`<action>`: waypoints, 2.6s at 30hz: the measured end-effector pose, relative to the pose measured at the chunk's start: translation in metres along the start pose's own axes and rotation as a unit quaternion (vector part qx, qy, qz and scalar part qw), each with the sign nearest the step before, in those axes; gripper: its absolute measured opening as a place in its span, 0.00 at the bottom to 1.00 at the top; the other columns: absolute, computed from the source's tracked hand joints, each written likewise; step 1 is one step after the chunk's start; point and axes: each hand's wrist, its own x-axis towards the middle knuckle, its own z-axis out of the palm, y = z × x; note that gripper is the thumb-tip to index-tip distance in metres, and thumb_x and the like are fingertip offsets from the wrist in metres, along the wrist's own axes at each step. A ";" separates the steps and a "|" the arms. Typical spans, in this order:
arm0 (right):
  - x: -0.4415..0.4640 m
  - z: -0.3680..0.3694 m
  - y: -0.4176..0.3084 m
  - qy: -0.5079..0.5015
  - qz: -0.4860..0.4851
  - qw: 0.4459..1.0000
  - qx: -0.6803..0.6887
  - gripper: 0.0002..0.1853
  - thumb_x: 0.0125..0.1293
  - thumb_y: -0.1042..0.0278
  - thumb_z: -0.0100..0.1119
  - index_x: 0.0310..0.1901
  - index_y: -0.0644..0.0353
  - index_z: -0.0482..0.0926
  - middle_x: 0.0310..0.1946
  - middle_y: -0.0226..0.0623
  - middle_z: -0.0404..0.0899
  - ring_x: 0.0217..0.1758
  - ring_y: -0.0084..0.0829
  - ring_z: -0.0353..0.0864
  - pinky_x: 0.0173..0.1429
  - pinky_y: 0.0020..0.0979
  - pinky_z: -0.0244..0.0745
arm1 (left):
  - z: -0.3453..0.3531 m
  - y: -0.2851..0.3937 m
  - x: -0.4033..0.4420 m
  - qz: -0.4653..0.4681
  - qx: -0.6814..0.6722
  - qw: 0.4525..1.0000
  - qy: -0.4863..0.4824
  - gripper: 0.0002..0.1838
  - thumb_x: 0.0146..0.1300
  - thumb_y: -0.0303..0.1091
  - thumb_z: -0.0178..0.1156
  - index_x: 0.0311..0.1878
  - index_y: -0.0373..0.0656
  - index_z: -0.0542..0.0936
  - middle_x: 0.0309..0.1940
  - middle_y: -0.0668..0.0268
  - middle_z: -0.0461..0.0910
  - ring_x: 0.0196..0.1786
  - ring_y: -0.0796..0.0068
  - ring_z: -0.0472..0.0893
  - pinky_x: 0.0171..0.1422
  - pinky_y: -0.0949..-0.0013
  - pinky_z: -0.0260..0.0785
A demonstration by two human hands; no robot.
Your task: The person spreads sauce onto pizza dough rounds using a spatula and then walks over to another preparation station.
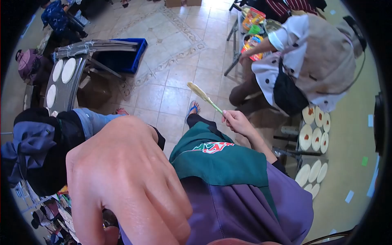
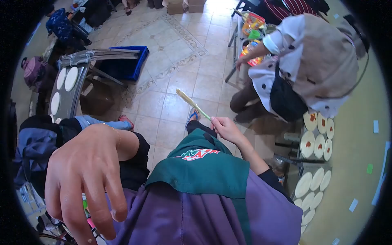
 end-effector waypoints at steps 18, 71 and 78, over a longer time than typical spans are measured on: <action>0.323 -0.084 -0.154 0.047 -0.082 0.990 -0.107 0.24 0.67 0.51 0.45 0.26 0.63 0.80 0.16 0.42 0.75 0.20 0.33 0.75 0.29 0.36 0.70 | -0.353 0.034 -0.220 -0.161 0.039 0.842 0.513 0.14 0.44 0.42 0.55 0.28 0.40 0.71 0.34 0.56 0.71 0.41 0.56 0.73 0.46 0.59 0.65; 0.488 -0.682 -0.002 0.406 0.405 0.805 0.151 0.40 0.55 0.79 0.44 0.68 0.70 0.37 0.25 0.53 0.77 0.18 0.38 0.78 0.18 0.35 0.72 | -1.137 -0.242 -0.046 -0.823 0.227 0.452 0.258 0.17 0.62 0.37 0.51 0.54 0.49 0.67 0.48 0.66 0.72 0.38 0.71 0.74 0.34 0.68 0.70; 0.509 -0.672 0.016 0.441 0.388 0.795 0.154 0.37 0.52 0.80 0.46 0.65 0.73 0.43 0.24 0.54 0.77 0.16 0.37 0.78 0.17 0.33 0.74 | -1.128 -0.241 -0.071 -0.856 0.180 0.433 0.218 0.18 0.63 0.39 0.51 0.56 0.51 0.66 0.52 0.65 0.70 0.39 0.69 0.73 0.37 0.62 0.70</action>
